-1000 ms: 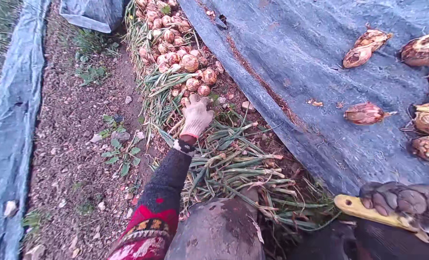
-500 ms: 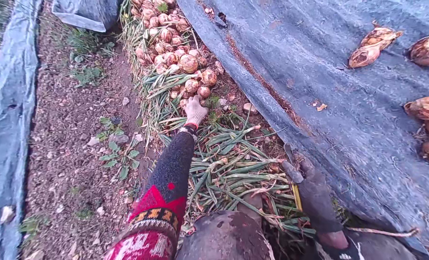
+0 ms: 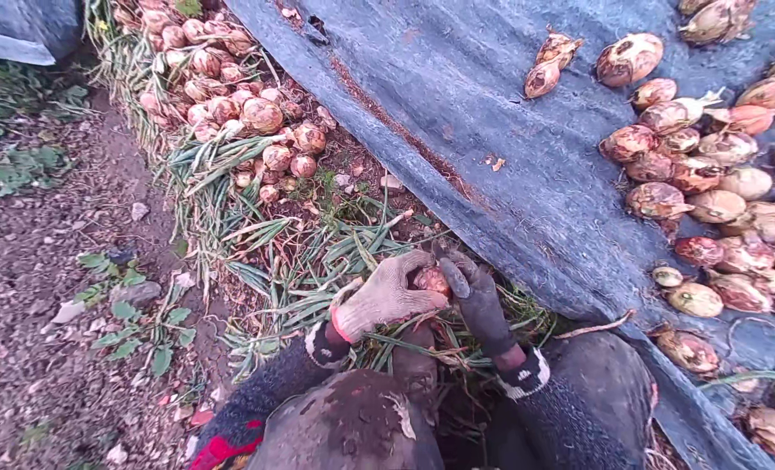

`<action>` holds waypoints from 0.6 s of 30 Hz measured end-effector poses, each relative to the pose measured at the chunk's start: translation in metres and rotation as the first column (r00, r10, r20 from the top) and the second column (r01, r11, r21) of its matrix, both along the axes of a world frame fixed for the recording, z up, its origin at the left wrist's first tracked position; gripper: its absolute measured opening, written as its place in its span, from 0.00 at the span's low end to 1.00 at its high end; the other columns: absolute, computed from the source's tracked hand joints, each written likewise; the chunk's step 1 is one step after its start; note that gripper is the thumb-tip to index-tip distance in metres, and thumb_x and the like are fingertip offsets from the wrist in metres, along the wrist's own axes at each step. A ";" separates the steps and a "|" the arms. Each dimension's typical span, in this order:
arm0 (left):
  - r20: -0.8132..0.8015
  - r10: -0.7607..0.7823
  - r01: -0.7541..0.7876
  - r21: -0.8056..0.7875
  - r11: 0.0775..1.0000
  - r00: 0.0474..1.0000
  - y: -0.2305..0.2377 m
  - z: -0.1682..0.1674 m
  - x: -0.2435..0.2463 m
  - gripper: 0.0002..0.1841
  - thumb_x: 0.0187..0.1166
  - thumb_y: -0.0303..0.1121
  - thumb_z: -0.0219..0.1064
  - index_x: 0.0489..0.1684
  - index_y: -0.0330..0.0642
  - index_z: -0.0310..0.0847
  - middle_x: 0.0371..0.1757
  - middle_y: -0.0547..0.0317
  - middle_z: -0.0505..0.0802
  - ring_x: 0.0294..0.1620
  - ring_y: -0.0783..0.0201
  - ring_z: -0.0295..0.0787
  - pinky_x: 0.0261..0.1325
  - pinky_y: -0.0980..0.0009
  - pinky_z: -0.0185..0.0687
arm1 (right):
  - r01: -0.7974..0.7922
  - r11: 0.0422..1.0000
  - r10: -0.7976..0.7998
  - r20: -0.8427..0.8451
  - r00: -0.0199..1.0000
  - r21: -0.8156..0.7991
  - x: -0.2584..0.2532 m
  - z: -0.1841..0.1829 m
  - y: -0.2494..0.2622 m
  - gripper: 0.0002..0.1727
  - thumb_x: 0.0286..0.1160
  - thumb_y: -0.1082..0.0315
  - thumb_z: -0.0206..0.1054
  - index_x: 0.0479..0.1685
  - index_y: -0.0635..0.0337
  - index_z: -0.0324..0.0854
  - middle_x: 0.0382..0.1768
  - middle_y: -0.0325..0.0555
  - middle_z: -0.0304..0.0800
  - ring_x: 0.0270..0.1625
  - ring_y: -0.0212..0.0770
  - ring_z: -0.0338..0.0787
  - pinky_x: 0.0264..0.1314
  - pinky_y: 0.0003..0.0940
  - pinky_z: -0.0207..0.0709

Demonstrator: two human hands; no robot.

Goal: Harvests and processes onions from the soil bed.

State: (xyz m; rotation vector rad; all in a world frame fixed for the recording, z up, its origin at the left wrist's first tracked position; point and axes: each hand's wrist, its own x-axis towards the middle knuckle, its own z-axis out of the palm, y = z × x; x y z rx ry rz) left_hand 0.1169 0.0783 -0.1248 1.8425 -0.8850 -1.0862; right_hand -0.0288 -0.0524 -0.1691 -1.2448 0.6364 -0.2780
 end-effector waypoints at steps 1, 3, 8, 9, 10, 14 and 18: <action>0.056 -0.022 0.022 -0.004 1.000 0.998 0.001 -0.002 -0.002 0.31 0.60 0.55 0.84 0.60 0.47 0.88 0.58 0.65 0.93 0.56 0.72 0.90 0.61 0.66 0.90 | 0.009 1.000 -0.009 0.006 1.000 0.007 0.000 -0.001 -0.001 0.24 0.86 0.52 0.63 0.70 0.58 0.85 0.57 0.44 0.95 0.51 0.34 0.94 0.55 0.34 0.89; 0.201 -0.041 0.047 -0.028 0.998 0.979 0.004 -0.004 -0.001 0.31 0.57 0.53 0.86 0.58 0.47 0.89 0.61 0.63 0.92 0.62 0.71 0.88 0.67 0.67 0.87 | -0.013 1.000 0.013 0.012 1.000 0.019 -0.001 -0.004 -0.001 0.21 0.88 0.56 0.61 0.67 0.58 0.87 0.60 0.42 0.94 0.55 0.33 0.93 0.60 0.32 0.88; 0.272 0.289 -0.326 0.099 0.940 0.918 0.010 -0.014 0.023 0.34 0.60 0.55 0.83 0.65 0.47 0.85 0.55 0.64 0.95 0.55 0.71 0.92 0.62 0.63 0.90 | -0.163 0.942 0.058 0.334 0.941 0.295 -0.019 0.036 -0.009 0.23 0.88 0.48 0.59 0.57 0.58 0.88 0.20 0.37 0.83 0.18 0.30 0.79 0.21 0.29 0.80; 0.274 0.405 -0.454 0.144 0.879 0.872 0.015 -0.026 0.040 0.34 0.62 0.59 0.80 0.66 0.49 0.85 0.53 0.64 0.95 0.54 0.70 0.92 0.60 0.62 0.90 | -0.182 0.949 0.071 0.388 0.919 0.258 -0.025 0.047 -0.014 0.23 0.89 0.47 0.57 0.56 0.56 0.88 0.19 0.36 0.84 0.18 0.29 0.80 0.21 0.28 0.80; 0.245 0.486 -0.531 0.170 0.830 0.839 0.021 -0.034 0.057 0.35 0.64 0.58 0.79 0.70 0.49 0.83 0.54 0.63 0.95 0.52 0.69 0.93 0.58 0.62 0.91 | -0.132 0.972 0.052 0.374 0.926 0.193 -0.027 0.053 -0.016 0.22 0.90 0.50 0.57 0.57 0.57 0.89 0.21 0.37 0.86 0.18 0.29 0.81 0.21 0.28 0.80; -0.133 0.590 -0.587 0.059 0.807 0.797 0.012 -0.016 0.065 0.23 0.75 0.34 0.75 0.69 0.39 0.83 0.44 0.48 0.95 0.27 0.57 0.90 0.27 0.63 0.90 | -0.168 0.982 0.151 -0.182 0.972 -0.081 -0.009 0.009 -0.010 0.29 0.88 0.41 0.54 0.75 0.46 0.82 0.62 0.36 0.92 0.53 0.30 0.92 0.58 0.37 0.87; 0.421 0.073 -0.133 0.114 0.985 0.904 -0.009 0.007 0.005 0.12 0.84 0.45 0.66 0.48 0.50 0.92 0.50 0.68 0.95 0.47 0.73 0.92 0.54 0.67 0.90 | -0.128 0.917 0.197 -0.152 0.968 0.377 -0.007 -0.005 0.005 0.35 0.87 0.33 0.41 0.57 0.52 0.84 0.30 0.39 0.87 0.26 0.32 0.84 0.28 0.32 0.83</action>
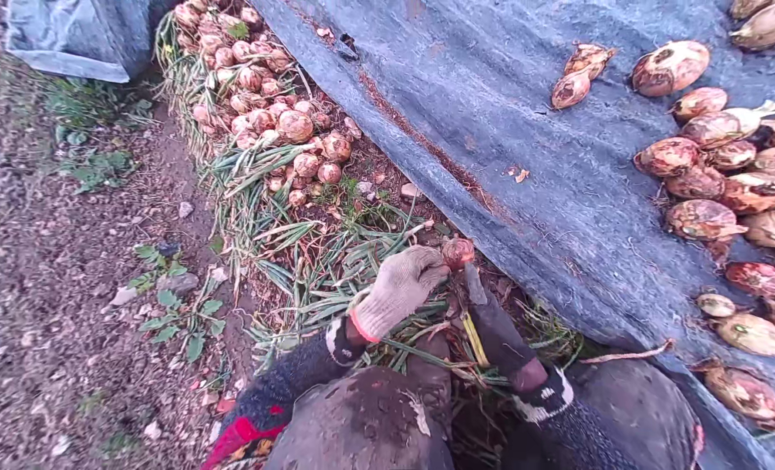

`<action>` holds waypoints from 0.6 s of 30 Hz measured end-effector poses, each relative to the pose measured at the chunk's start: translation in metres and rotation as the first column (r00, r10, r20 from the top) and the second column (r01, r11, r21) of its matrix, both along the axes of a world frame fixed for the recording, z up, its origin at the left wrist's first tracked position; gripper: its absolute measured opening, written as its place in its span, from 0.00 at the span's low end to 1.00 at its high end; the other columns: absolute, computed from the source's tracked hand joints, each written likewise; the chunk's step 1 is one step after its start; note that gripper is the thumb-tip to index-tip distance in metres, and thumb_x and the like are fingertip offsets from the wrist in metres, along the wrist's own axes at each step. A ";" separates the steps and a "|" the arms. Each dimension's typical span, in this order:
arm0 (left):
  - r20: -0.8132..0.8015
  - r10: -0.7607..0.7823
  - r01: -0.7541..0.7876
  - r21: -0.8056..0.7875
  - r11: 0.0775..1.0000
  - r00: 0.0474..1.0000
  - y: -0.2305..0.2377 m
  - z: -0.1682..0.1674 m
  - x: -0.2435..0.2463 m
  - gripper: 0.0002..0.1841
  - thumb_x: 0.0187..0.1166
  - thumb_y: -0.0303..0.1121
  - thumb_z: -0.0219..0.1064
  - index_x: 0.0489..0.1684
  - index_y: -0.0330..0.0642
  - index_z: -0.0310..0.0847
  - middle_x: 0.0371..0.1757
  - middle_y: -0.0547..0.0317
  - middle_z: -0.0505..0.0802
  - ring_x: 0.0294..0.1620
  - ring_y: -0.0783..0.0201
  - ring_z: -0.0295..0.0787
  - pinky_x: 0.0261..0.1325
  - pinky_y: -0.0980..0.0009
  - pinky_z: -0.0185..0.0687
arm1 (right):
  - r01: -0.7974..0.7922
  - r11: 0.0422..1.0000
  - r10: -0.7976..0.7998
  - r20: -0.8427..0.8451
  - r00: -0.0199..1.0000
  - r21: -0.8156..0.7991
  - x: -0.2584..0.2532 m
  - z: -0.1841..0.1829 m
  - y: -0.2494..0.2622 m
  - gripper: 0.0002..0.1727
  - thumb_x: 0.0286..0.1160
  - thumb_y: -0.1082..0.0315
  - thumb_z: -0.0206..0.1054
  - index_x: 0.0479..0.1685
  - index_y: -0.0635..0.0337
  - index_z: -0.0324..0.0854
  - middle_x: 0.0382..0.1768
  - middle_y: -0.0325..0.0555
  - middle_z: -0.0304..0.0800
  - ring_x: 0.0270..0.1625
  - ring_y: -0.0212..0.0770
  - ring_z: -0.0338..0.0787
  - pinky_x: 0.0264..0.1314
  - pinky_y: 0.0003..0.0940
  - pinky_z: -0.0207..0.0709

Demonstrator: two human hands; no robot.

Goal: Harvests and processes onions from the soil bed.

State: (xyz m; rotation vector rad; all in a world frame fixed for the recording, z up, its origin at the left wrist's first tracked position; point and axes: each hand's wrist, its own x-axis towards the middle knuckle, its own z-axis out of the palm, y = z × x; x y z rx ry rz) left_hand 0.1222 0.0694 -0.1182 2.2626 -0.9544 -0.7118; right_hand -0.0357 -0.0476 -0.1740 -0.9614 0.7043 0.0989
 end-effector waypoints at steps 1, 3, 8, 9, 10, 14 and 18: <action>0.096 -0.128 0.121 0.076 0.990 0.987 -0.001 0.004 -0.015 0.13 0.85 0.47 0.64 0.48 0.55 0.92 0.53 0.69 0.95 0.52 0.72 0.92 0.55 0.62 0.89 | 0.066 0.983 -0.057 -0.056 0.997 0.171 0.002 0.001 0.000 0.39 0.85 0.29 0.39 0.49 0.54 0.83 0.23 0.42 0.83 0.18 0.36 0.80 0.18 0.34 0.79; 0.152 -0.262 0.243 0.134 0.961 0.953 -0.003 0.007 -0.032 0.14 0.87 0.46 0.60 0.52 0.56 0.91 0.55 0.67 0.95 0.54 0.68 0.93 0.52 0.59 0.90 | 0.141 0.903 -0.077 -0.170 0.982 0.407 0.004 0.000 -0.006 0.46 0.73 0.17 0.36 0.41 0.51 0.78 0.17 0.42 0.76 0.12 0.38 0.74 0.12 0.35 0.74; 0.256 -0.049 0.086 -0.134 0.987 0.965 -0.024 0.008 0.013 0.11 0.85 0.36 0.62 0.46 0.45 0.93 0.50 0.60 0.96 0.54 0.67 0.93 0.61 0.64 0.88 | 0.183 0.747 -0.366 0.165 0.916 0.639 -0.013 0.024 -0.030 0.41 0.76 0.23 0.45 0.44 0.51 0.85 0.17 0.40 0.80 0.15 0.34 0.82 0.15 0.30 0.80; 0.341 0.090 -0.038 -0.157 0.987 0.936 -0.026 0.007 0.041 0.11 0.84 0.37 0.63 0.47 0.46 0.93 0.50 0.61 0.96 0.53 0.68 0.93 0.58 0.64 0.90 | 0.215 0.775 -0.478 0.331 0.814 0.594 -0.021 0.039 -0.043 0.36 0.81 0.29 0.50 0.51 0.52 0.88 0.19 0.39 0.82 0.18 0.34 0.84 0.20 0.30 0.82; 0.411 0.228 -0.183 -0.146 0.972 0.883 -0.022 0.003 0.074 0.11 0.84 0.38 0.65 0.49 0.46 0.93 0.51 0.60 0.96 0.52 0.67 0.93 0.57 0.63 0.90 | 0.300 0.832 -0.529 0.501 0.686 0.467 -0.032 0.050 -0.059 0.33 0.83 0.33 0.51 0.49 0.53 0.88 0.22 0.38 0.85 0.22 0.33 0.86 0.24 0.30 0.83; 0.536 0.478 -0.628 0.131 0.768 0.696 0.027 -0.032 0.206 0.33 0.73 0.43 0.74 0.81 0.52 0.74 0.79 0.40 0.78 0.69 0.36 0.83 0.62 0.33 0.82 | 0.673 0.740 -0.474 0.723 0.502 0.018 -0.054 0.053 -0.097 0.27 0.80 0.35 0.58 0.52 0.47 0.86 0.31 0.38 0.90 0.26 0.37 0.88 0.27 0.31 0.84; 0.624 0.536 -0.776 0.190 0.602 0.569 0.085 -0.071 0.288 0.40 0.65 0.36 0.77 0.85 0.50 0.69 0.80 0.32 0.75 0.71 0.29 0.80 0.61 0.29 0.80 | 0.436 0.898 -0.413 0.231 0.881 -0.059 -0.030 0.019 -0.067 0.26 0.90 0.49 0.52 0.81 0.49 0.67 0.40 0.39 0.90 0.30 0.34 0.90 0.27 0.28 0.87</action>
